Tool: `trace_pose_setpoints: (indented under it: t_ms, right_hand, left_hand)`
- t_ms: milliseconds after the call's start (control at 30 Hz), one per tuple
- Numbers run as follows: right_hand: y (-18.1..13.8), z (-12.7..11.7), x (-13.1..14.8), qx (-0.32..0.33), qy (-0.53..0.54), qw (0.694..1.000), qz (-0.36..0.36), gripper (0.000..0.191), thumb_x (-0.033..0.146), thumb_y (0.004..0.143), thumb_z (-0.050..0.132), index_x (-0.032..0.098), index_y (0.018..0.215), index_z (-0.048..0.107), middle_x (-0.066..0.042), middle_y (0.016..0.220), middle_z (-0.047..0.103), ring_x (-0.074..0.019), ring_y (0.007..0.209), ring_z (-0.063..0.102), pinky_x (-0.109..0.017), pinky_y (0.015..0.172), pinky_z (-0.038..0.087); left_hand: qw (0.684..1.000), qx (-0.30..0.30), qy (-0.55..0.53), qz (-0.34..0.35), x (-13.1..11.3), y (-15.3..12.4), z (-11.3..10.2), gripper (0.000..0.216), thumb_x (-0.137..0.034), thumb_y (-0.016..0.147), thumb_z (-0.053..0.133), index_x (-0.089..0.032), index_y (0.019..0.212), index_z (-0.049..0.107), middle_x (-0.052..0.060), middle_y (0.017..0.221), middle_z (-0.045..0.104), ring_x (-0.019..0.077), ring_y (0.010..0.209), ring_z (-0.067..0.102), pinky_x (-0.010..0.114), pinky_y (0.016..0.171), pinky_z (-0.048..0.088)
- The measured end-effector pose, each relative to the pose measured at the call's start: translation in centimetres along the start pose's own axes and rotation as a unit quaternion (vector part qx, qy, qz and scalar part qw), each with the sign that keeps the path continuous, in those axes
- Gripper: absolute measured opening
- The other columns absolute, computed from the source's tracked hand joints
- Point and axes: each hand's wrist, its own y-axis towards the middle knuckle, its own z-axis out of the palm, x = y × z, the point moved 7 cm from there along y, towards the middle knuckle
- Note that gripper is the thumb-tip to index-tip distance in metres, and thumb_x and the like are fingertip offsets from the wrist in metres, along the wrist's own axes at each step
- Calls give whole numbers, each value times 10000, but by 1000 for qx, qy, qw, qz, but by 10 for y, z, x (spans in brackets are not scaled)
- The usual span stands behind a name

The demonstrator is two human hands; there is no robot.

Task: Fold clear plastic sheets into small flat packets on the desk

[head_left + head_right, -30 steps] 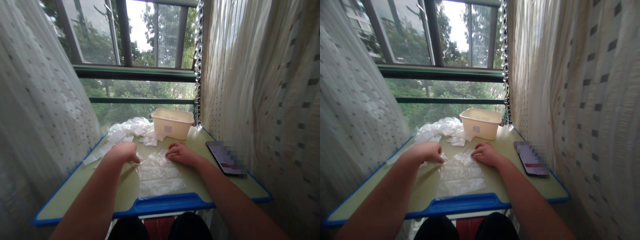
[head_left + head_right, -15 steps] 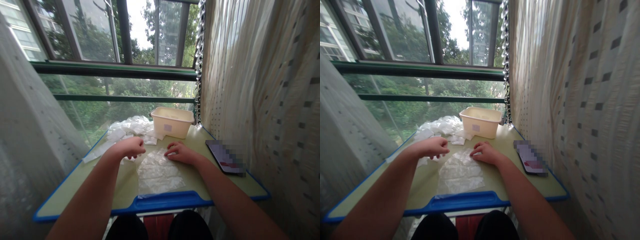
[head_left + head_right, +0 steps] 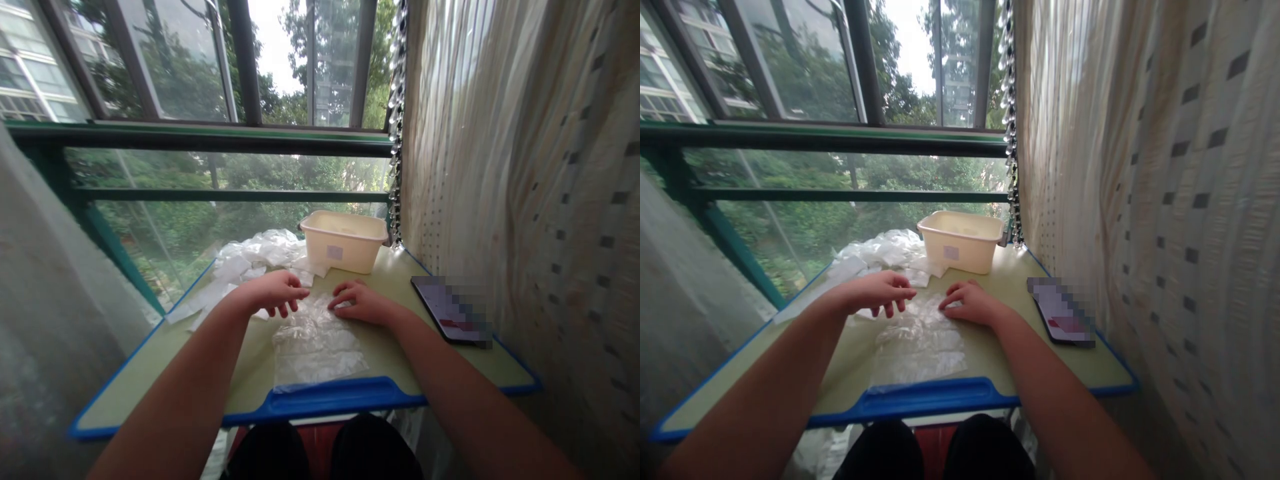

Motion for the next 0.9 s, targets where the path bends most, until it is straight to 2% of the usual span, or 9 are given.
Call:
trace_pose_setpoints:
  t_ms: [67, 133, 233, 367, 533, 667, 767, 900]
  right_hand:
    - [0, 0, 0, 4, 4, 1000, 1, 246, 377, 727, 597, 300, 941, 692, -29, 1078, 540, -224, 1060, 425, -347, 979, 262]
    - [-1, 0, 1, 6, 5, 1000, 4, 250, 376, 726, 598, 296, 942, 692, -31, 1086, 538, -226, 1058, 427, -347, 979, 265]
    - [0, 0, 1, 7, 1, 1000, 8, 246, 372, 721, 604, 295, 936, 695, -32, 1091, 539, -227, 1059, 429, -354, 985, 258]
    - [0, 1, 1, 7, 5, 1000, 7, 243, 360, 710, 615, 292, 928, 698, -33, 1091, 540, -228, 1063, 433, -354, 982, 268]
    - [0, -1, 4, 6, 17, 1000, -10, 238, 351, 672, 649, 243, 877, 703, -41, 993, 578, -213, 993, 483, -322, 920, 332]
    - [-1, -4, 2, -2, 74, 997, 20, 329, 352, 661, 652, 201, 954, 642, -29, 907, 598, -151, 778, 528, -269, 716, 423]
    - [0, -3, -3, -12, 101, 994, 48, 385, 335, 677, 633, 189, 1031, 599, -29, 899, 592, -115, 692, 506, -238, 639, 422]
    - [0, 2, -5, 1, 83, 995, 60, 338, 321, 689, 618, 192, 1001, 627, -22, 860, 594, -108, 676, 511, -226, 621, 409]
  left_hand:
    - [996, -16, 72, -47, 11, -1, -3, 340, -453, 677, 574, -130, 786, 579, 116, 785, 660, 182, 589, 619, 206, 400, 456]
    - [990, 14, 114, -79, 18, -1, 4, 292, -392, 630, 626, -118, 725, 596, 115, 704, 654, 182, 550, 610, 235, 427, 488]
    - [989, 54, 116, -80, 17, -1, 19, 246, -330, 593, 654, -109, 689, 604, 109, 652, 651, 181, 522, 605, 254, 443, 508]
    - [987, 50, 127, -89, 15, 2, 26, 214, -277, 568, 663, -105, 682, 605, 102, 615, 644, 182, 507, 599, 249, 432, 502]
    - [985, 36, 153, -74, 16, 5, 23, 281, -297, 547, 670, -115, 755, 617, 75, 614, 634, 145, 458, 555, 219, 401, 454]
    - [981, 22, 185, -58, 16, 10, 17, 369, -333, 500, 692, -122, 794, 621, 73, 669, 641, 133, 444, 523, 213, 375, 399]
    - [978, 19, 201, -44, 15, 14, 15, 384, -360, 492, 691, -142, 799, 619, 59, 711, 647, 134, 468, 524, 211, 383, 375]
    - [976, 4, 218, -8, 12, 16, 13, 360, -363, 493, 691, -158, 778, 614, 45, 738, 646, 171, 602, 568, 213, 446, 376]
